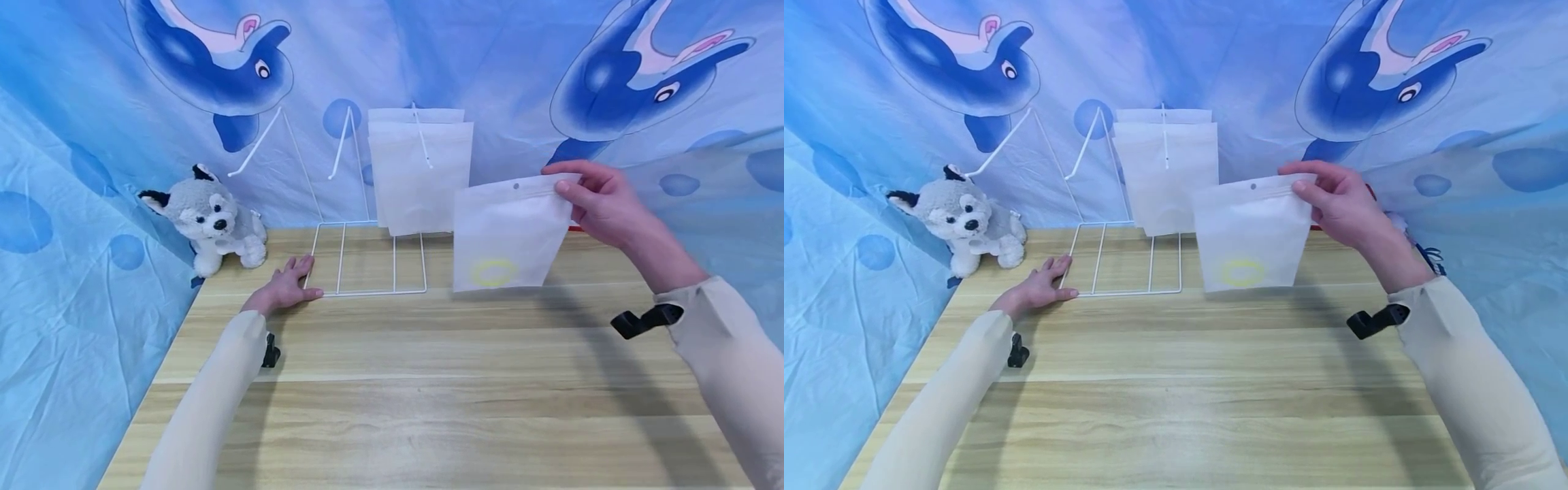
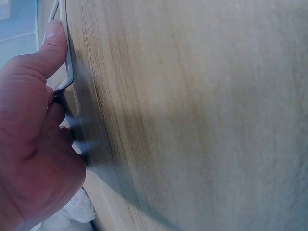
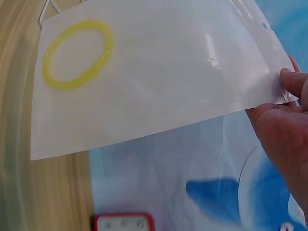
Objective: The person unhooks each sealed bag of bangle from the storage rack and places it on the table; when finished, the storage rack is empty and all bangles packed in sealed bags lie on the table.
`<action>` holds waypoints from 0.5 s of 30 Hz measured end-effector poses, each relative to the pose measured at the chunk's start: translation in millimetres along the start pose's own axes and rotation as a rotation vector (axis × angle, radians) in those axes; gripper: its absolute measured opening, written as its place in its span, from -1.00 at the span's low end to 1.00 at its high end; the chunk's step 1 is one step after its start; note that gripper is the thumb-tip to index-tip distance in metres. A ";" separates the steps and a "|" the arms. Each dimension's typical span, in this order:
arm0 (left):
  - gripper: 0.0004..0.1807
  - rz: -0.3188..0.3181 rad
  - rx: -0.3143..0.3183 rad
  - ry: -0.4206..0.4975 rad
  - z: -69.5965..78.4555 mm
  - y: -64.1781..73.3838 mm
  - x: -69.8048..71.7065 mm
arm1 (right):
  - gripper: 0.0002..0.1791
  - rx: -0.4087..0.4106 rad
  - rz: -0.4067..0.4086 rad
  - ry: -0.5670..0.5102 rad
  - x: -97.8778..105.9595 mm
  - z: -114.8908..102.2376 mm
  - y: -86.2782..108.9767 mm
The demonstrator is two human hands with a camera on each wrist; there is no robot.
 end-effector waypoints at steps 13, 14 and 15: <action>0.00 -0.004 -0.003 0.008 1.0 3.9 -2.8 | -0.65 -0.063 0.138 -0.098 82.7 11.8 31.2; 0.00 -0.004 -0.003 0.010 1.2 4.1 -2.8 | -0.64 -0.059 0.134 -0.105 87.2 12.1 34.0; 0.00 -0.005 -0.005 0.010 1.2 4.1 -3.0 | -0.64 -0.061 0.135 -0.113 92.0 12.3 36.8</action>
Point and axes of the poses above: each hand's wrist, its own y-axis away from the middle knuckle, its own x-axis out of the back of the hand, z = x × y, the point moved 8 cm from there along -y, towards the middle knuckle, and after that the axes turned 13 degrees about z, right-handed, at the moved point
